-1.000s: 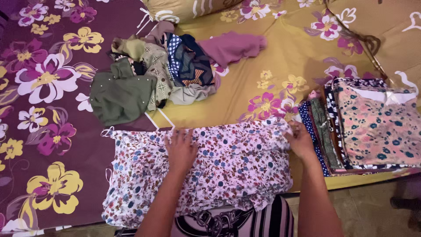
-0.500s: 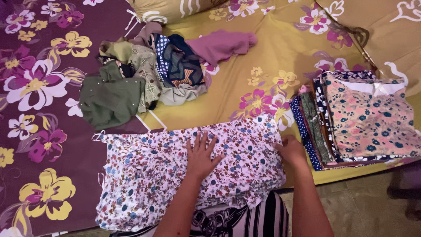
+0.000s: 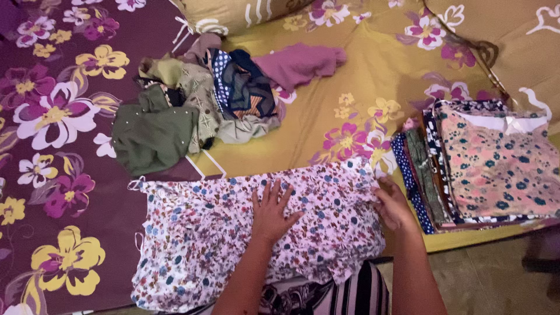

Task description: The person spreads a floral garment on a bed, folds the sides inward, and places the folded item onto a stack of clothes.

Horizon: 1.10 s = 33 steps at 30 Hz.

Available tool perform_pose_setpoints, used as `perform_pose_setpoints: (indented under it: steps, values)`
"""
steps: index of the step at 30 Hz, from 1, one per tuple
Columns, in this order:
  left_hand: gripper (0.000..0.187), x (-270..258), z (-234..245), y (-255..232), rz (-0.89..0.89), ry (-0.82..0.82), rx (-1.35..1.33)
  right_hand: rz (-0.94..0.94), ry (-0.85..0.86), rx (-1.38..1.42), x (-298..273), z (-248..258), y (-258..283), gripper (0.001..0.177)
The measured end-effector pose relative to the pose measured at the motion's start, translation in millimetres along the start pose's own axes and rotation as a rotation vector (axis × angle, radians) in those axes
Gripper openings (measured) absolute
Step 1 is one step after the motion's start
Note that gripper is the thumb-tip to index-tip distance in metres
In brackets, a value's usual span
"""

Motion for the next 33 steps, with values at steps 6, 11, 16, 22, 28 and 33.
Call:
perform_pose_setpoints:
  steps: [6, 11, 16, 22, 28, 33]
  values:
    - [0.084, 2, -1, 1, 0.013, 0.049, 0.006, -0.18, -0.071, -0.413, -1, -19, 36, 0.078]
    - [0.084, -1, -1, 1, 0.018, 0.024, -0.024, 0.131, 0.102, -0.246, -5, -30, 76, 0.082]
    - [0.084, -6, 2, 1, -0.035, -0.091, -0.061, 0.189, 0.173, -0.426, -19, -44, 77, 0.084]
    - [0.083, -6, 3, 1, -0.062, -0.137, -0.091, 0.019, 0.248, -0.323, -9, -41, 66, 0.08]
    - [0.082, -3, 2, 3, -0.029, -0.072, -0.07, 0.01, 0.298, -0.541, 1, -43, 73, 0.047]
    - [0.082, -1, -2, 3, -0.037, -0.058, -0.045, -0.042, 0.109, -0.836, 40, -32, 59, 0.032]
Point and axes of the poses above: each hand's wrist, its own x-axis towards the middle knuckle, its own z-axis out of the back of the hand, y = z × x, the point moved 6 cm from there along x, towards the middle knuckle, and after that the axes turned 5 degrees about -x, right-handed, at the moved point
